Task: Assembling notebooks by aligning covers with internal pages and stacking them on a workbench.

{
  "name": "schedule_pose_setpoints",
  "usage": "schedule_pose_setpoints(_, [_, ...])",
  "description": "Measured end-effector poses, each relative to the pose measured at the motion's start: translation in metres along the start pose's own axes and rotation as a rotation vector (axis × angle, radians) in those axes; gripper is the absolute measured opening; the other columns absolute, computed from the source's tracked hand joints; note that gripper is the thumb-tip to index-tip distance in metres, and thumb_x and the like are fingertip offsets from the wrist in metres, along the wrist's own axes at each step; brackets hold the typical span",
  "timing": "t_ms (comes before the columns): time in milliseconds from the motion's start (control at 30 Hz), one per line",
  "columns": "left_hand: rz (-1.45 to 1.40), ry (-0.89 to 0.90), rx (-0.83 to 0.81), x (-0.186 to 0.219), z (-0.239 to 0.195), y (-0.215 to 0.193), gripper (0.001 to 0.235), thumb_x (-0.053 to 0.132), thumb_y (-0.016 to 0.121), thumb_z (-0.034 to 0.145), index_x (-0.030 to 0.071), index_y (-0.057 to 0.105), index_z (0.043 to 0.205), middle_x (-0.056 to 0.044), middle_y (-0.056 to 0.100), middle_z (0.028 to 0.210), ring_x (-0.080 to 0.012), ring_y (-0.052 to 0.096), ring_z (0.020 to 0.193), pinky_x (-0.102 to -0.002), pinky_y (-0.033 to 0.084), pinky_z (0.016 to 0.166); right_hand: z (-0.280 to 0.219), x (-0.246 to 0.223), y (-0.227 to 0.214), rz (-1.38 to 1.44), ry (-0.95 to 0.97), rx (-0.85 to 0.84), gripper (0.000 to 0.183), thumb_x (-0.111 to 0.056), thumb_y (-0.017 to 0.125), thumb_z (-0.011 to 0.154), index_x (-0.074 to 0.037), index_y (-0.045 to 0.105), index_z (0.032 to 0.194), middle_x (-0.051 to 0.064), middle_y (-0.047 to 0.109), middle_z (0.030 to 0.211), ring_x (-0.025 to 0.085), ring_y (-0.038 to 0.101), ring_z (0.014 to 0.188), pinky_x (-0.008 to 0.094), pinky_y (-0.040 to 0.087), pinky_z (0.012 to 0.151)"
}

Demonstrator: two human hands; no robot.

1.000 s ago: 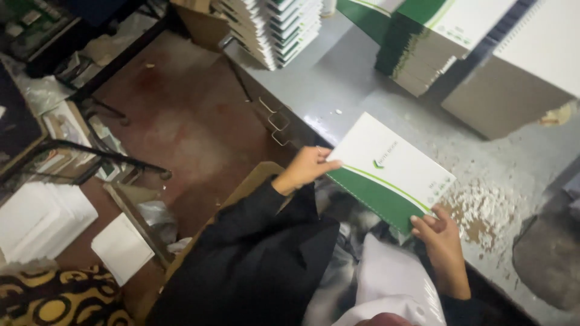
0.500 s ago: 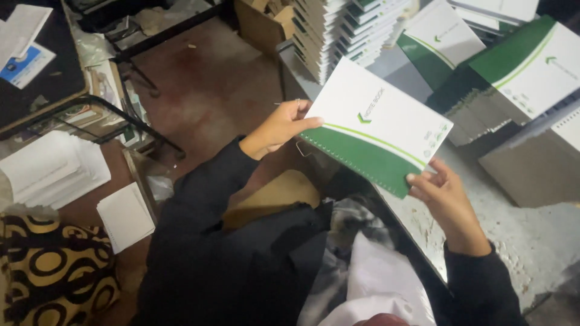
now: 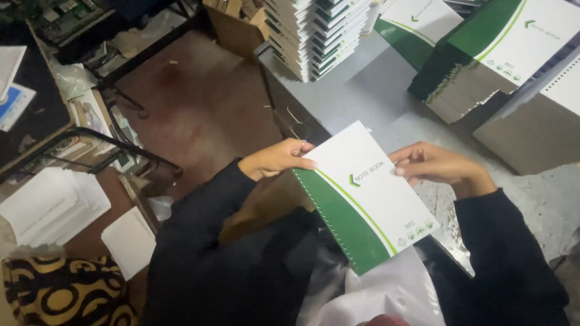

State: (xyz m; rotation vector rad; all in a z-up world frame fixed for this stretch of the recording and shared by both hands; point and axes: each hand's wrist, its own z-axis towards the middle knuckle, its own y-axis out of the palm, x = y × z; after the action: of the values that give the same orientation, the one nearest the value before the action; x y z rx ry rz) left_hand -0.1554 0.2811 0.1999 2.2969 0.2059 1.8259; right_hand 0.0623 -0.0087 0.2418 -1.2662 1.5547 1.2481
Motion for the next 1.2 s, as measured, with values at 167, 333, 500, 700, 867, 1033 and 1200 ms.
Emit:
schedule_pose_setpoints(167, [-0.005,-0.125,-0.049,-0.022,0.036,-0.022,0.035,0.014,0.083,0.086,-0.002,0.068,0.113,-0.010,0.076,0.095,-0.0161,0.075,0.081,-0.032,0.064,0.072,-0.004,0.024,0.006,0.029,0.047,0.166,0.047,-0.003,0.065,0.088,0.013,0.062,0.132,0.028,0.081,0.084,0.032,0.081,0.071,0.049,0.068,0.057])
schedule_pose_setpoints(333, [-0.002,-0.270,-0.114,-0.028,0.091,-0.052,0.038,0.015,0.084,0.085,-0.003,0.067,0.113,-0.017,0.076,0.094,-0.0258,0.078,0.081,-0.041,0.066,0.072,0.003,0.060,-0.009,0.043,0.096,0.400,0.046,-0.001,0.065,0.087,0.012,0.064,0.132,0.031,0.077,0.084,0.032,0.077,0.073,0.045,0.064,0.060])
schedule_pose_setpoints(500, [-0.045,-0.334,-0.091,-0.039,0.146,-0.092,0.053,0.045,0.078,0.090,0.006,0.060,0.119,-0.014,0.071,0.103,-0.0288,0.076,0.093,-0.046,0.064,0.086,0.022,0.093,-0.024,0.086,0.075,0.605,0.040,-0.008,0.067,0.092,0.011,0.066,0.128,0.034,0.073,0.101,0.038,0.074,0.093,0.057,0.059,0.077])
schedule_pose_setpoints(700, [-0.256,-0.253,0.107,-0.066,0.138,-0.099,0.118,0.088,0.039,0.086,-0.002,0.022,0.160,-0.027,0.044,0.148,-0.0322,0.065,0.115,-0.052,0.056,0.103,0.075,0.154,-0.066,0.123,-0.061,0.988,0.048,-0.018,0.073,0.097,0.009,0.059,0.135,0.027,0.068,0.115,0.038,0.070,0.105,0.055,0.059,0.089])
schedule_pose_setpoints(867, [-0.403,-0.177,0.291,-0.083,0.124,-0.079,0.100,0.068,0.057,0.094,-0.010,0.031,0.152,-0.039,0.039,0.148,-0.0527,0.057,0.126,-0.063,0.051,0.103,0.139,0.188,-0.113,0.283,-0.145,1.143,0.058,-0.017,0.079,0.093,0.009,0.054,0.138,0.031,0.062,0.118,0.045,0.067,0.111,0.057,0.060,0.093])
schedule_pose_setpoints(1033, [-0.497,0.011,0.577,-0.121,0.149,-0.088,0.071,0.032,0.081,0.094,-0.015,0.045,0.133,-0.043,0.053,0.128,-0.0515,0.064,0.114,-0.058,0.056,0.098,0.182,0.165,-0.111,0.370,-0.202,1.227,0.060,-0.013,0.078,0.091,0.009,0.052,0.140,0.027,0.063,0.114,0.040,0.073,0.106,0.052,0.063,0.091])
schedule_pose_setpoints(1200, [-0.387,0.004,0.736,-0.150,0.175,-0.104,0.054,0.021,0.081,0.092,-0.014,0.058,0.126,-0.041,0.064,0.112,-0.0468,0.072,0.098,-0.050,0.065,0.083,0.199,0.186,-0.132,0.394,-0.152,1.256,0.060,-0.011,0.078,0.090,0.012,0.051,0.138,0.029,0.065,0.109,0.040,0.075,0.101,0.050,0.066,0.086])
